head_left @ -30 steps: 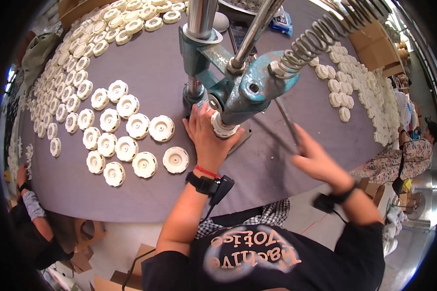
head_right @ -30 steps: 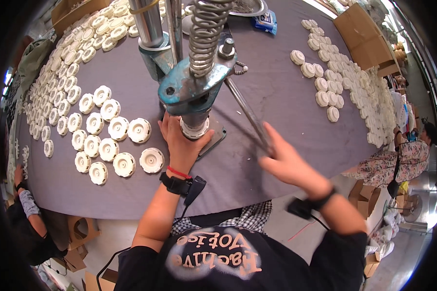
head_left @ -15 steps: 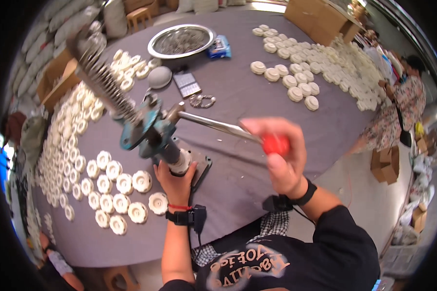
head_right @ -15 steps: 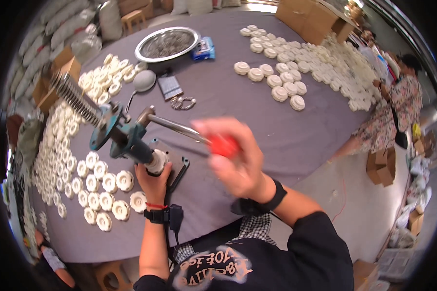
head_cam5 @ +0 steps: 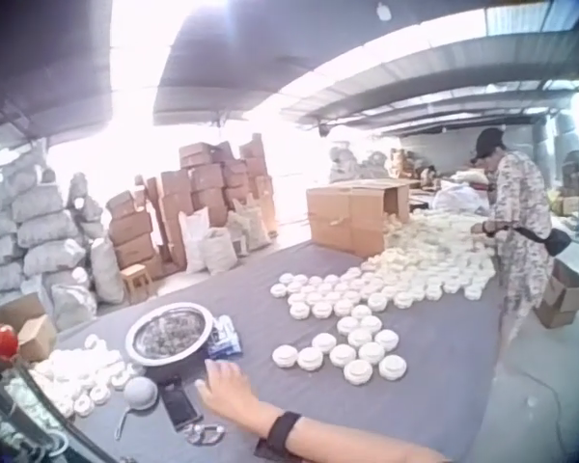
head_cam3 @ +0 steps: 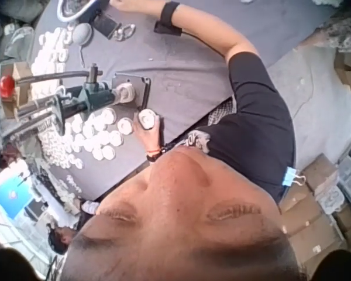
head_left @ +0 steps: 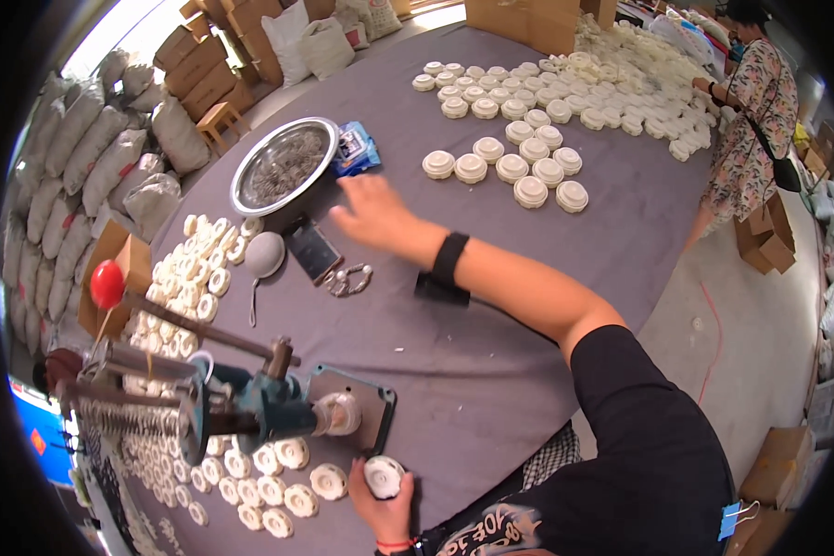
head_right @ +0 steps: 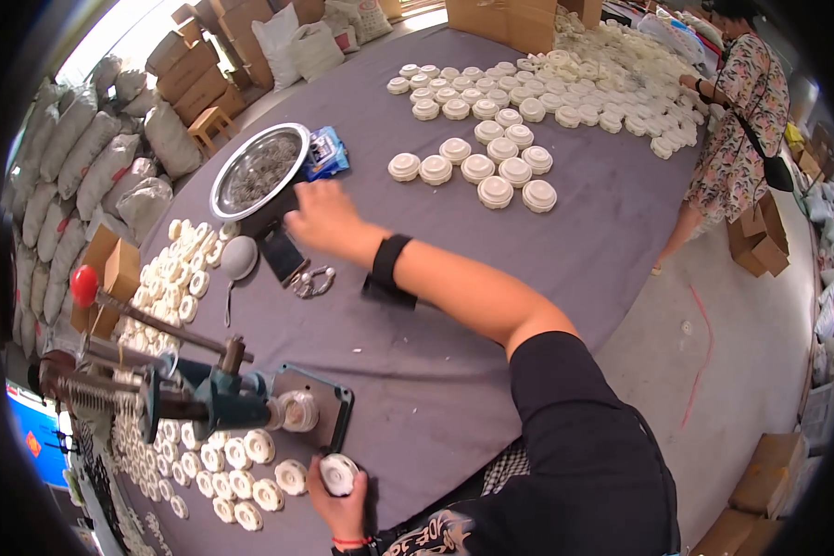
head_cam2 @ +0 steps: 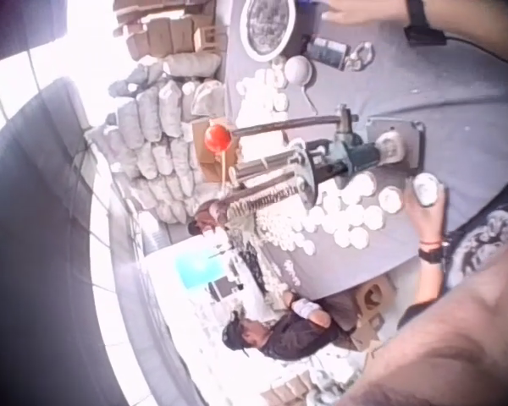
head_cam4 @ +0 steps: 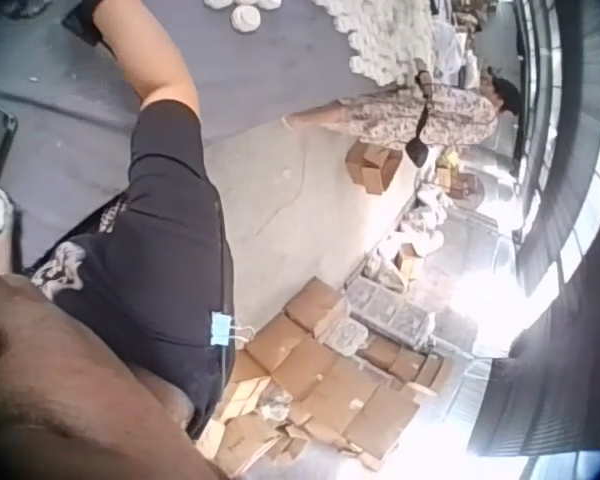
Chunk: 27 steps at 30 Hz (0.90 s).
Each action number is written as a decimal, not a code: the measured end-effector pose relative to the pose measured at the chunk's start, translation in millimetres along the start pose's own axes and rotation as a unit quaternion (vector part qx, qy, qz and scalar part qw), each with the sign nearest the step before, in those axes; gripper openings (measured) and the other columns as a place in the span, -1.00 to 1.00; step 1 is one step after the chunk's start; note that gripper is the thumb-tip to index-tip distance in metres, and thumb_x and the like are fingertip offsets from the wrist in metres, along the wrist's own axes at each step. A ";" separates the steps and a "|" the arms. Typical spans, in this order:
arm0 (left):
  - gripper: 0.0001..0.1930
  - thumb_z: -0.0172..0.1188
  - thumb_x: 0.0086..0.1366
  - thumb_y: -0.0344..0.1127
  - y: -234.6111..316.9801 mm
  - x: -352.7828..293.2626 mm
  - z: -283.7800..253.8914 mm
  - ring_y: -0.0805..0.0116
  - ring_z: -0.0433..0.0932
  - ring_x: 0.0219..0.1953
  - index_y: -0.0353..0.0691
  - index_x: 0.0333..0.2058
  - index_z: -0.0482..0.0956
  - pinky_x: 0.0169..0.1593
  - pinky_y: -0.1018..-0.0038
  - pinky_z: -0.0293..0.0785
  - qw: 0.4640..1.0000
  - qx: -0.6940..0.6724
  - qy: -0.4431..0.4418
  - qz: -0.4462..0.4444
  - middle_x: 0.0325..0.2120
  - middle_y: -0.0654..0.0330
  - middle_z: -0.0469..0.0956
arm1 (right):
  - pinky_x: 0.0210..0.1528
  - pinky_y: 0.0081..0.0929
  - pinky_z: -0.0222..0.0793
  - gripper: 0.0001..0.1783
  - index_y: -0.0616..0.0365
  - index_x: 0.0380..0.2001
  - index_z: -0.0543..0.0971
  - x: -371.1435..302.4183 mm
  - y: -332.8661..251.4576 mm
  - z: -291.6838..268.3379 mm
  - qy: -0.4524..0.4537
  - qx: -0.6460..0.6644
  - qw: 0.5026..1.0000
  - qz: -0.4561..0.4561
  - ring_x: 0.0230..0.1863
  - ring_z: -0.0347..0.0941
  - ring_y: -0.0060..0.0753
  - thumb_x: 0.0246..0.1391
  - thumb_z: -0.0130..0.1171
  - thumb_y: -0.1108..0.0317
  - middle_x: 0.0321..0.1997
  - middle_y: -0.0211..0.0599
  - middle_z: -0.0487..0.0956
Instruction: Using a manual press to assemble white plastic ring components into circular bases.
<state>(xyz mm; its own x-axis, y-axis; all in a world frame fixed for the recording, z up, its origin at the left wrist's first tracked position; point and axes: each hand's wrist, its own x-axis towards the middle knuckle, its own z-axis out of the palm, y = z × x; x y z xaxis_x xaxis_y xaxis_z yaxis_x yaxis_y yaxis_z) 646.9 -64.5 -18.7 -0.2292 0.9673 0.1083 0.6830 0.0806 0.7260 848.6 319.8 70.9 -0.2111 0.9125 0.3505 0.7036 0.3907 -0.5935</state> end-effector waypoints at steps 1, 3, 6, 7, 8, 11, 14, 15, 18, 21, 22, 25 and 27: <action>-0.26 0.41 0.00 -0.22 0.8 -4.8 2.5 -0.09 0.29 0.21 -0.43 0.12 0.33 0.27 0.14 0.16 1.000 0.000 -0.003 0.002 0.11 -0.15 0.36 | 0.32 0.03 0.05 -0.35 0.31 0.20 0.29 13.0 29.6 1.5 0.008 -0.115 0.992 0.043 0.36 0.09 0.14 0.20 -0.02 0.04 0.25 0.12 0.32; -0.33 0.28 0.13 -0.30 -1.3 -3.9 6.1 -0.08 0.21 0.26 -0.47 0.17 0.25 0.31 0.15 0.08 0.983 0.157 0.030 0.085 0.18 -0.18 0.26 | 0.35 0.22 -0.13 -0.33 0.24 0.22 0.29 39.1 94.0 10.4 0.025 -0.286 0.953 0.096 0.39 0.05 0.13 0.22 -0.07 -0.03 0.27 0.11 0.29; -0.15 0.21 0.26 -0.09 -7.1 5.8 8.0 -0.23 -0.10 0.37 -0.40 0.32 -0.05 0.39 0.05 -0.09 0.966 0.250 -0.026 -0.057 0.36 -0.25 -0.22 | 0.34 0.37 -0.28 -0.33 0.15 0.27 0.26 51.4 166.1 4.5 -0.001 -0.380 0.917 0.119 0.39 0.06 0.12 0.24 -0.14 -0.07 0.29 0.09 0.27; -0.18 0.21 0.26 -0.11 -3.5 6.1 9.3 -0.22 -0.07 0.36 -0.46 0.30 0.01 0.37 0.05 -0.03 0.967 0.240 0.018 -0.085 0.34 -0.27 -0.10 | 0.34 0.41 -0.34 -0.33 0.08 0.29 0.25 47.5 177.1 0.0 -0.039 -0.414 0.900 0.130 0.37 0.09 0.12 0.25 -0.18 -0.09 0.29 0.08 0.28; -0.18 0.21 0.26 -0.11 -0.3 9.2 12.3 -0.22 -0.07 0.36 -0.46 0.30 0.01 0.37 0.05 -0.03 0.966 0.243 0.014 -0.083 0.34 -0.27 -0.10 | 0.34 0.41 -0.34 -0.33 0.08 0.29 0.25 44.7 187.3 -4.3 -0.040 -0.412 0.900 0.135 0.37 0.09 0.12 0.25 -0.18 -0.09 0.29 0.08 0.28; -0.20 0.21 0.26 -0.15 9.4 9.9 10.7 -0.12 -0.04 0.36 -0.46 0.30 0.03 0.38 0.07 -0.09 0.982 0.127 0.097 -0.103 0.31 -0.28 -0.01 | 0.30 0.48 -0.40 -0.41 -0.05 0.25 0.29 21.1 187.7 -29.6 -0.115 -0.268 0.945 0.147 0.28 0.23 0.17 0.26 -0.23 -0.07 0.27 0.11 0.31; -0.19 0.22 0.25 -0.12 19.8 10.9 10.4 -0.14 -0.04 0.36 -0.45 0.30 0.04 0.38 0.08 -0.12 0.982 0.138 0.085 -0.095 0.31 -0.27 -0.01 | 0.29 0.49 -0.33 -0.38 -0.02 0.29 0.25 -21.8 186.7 -60.4 -0.135 -0.271 0.948 0.098 0.33 0.16 0.20 0.27 -0.25 -0.09 0.30 0.16 0.26; -0.18 0.22 0.24 -0.07 19.2 9.7 9.3 -0.15 -0.02 0.35 -0.46 0.29 0.05 0.38 0.08 -0.12 0.979 0.164 0.076 -0.092 0.30 -0.28 0.00 | 0.29 0.49 -0.33 -0.38 -0.02 0.29 0.25 -35.0 190.8 -60.3 -0.133 -0.268 0.949 0.101 0.33 0.16 0.20 0.27 -0.25 -0.09 0.30 0.16 0.26; -0.17 0.22 0.23 -0.03 4.5 12.7 18.3 -0.17 0.01 0.34 -0.46 0.28 0.08 0.37 0.06 -0.10 0.980 0.170 0.069 -0.076 0.29 -0.30 0.04 | 0.32 0.41 -0.23 -0.31 0.06 0.31 0.21 -55.5 206.2 -74.7 -0.085 -0.294 0.952 0.024 0.38 0.08 0.19 0.27 -0.24 -0.13 0.33 0.19 0.20; -0.18 0.22 0.22 -0.01 6.0 11.1 14.7 -0.19 0.05 0.32 -0.46 0.26 0.12 0.36 0.04 -0.04 0.974 0.202 0.072 -0.072 0.26 -0.32 0.08 | 0.38 0.07 -0.06 -0.23 0.23 0.31 0.16 -46.0 223.9 -119.8 0.019 -0.176 0.984 -0.016 0.43 -0.02 0.11 0.25 -0.15 -0.15 0.36 0.22 0.14; -0.19 0.22 0.22 -0.02 9.5 12.0 14.8 -0.20 0.06 0.31 -0.46 0.25 0.13 0.35 0.05 -0.03 0.971 0.220 0.066 -0.071 0.26 -0.32 0.09 | 0.38 0.07 -0.06 -0.23 0.23 0.31 0.16 -40.1 244.0 -139.3 0.022 -0.177 0.984 -0.015 0.43 -0.02 0.11 0.25 -0.15 -0.15 0.36 0.22 0.14; -0.24 0.20 0.23 -0.04 28.9 15.8 18.8 -0.21 0.16 0.24 -0.49 0.21 0.18 0.31 0.04 0.06 0.970 0.221 0.076 -0.071 0.19 -0.33 0.17 | 0.39 0.02 -0.04 -0.24 0.23 0.31 0.16 -18.7 309.4 -193.5 0.041 -0.205 0.975 0.076 0.45 -0.06 0.09 0.25 -0.12 -0.12 0.39 0.20 0.11; -0.27 0.19 0.23 -0.06 24.4 16.6 16.2 -0.23 0.22 0.16 -0.55 0.17 0.20 0.26 0.03 0.10 0.959 0.272 0.061 -0.052 0.10 -0.34 0.25 | 0.42 -0.01 -0.10 -0.22 0.24 0.31 0.17 -1.2 354.7 -210.2 0.023 -0.305 0.940 0.152 0.47 -0.10 0.06 0.25 -0.15 -0.16 0.41 0.17 0.06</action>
<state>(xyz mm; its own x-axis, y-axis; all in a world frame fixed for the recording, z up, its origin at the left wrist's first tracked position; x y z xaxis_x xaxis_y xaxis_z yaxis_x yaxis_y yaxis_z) 671.0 -42.5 -10.2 -0.3720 0.9146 0.1584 0.9055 0.3201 0.2784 1241.1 431.8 12.3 0.0829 0.9591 0.2705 0.9875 -0.0427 -0.1515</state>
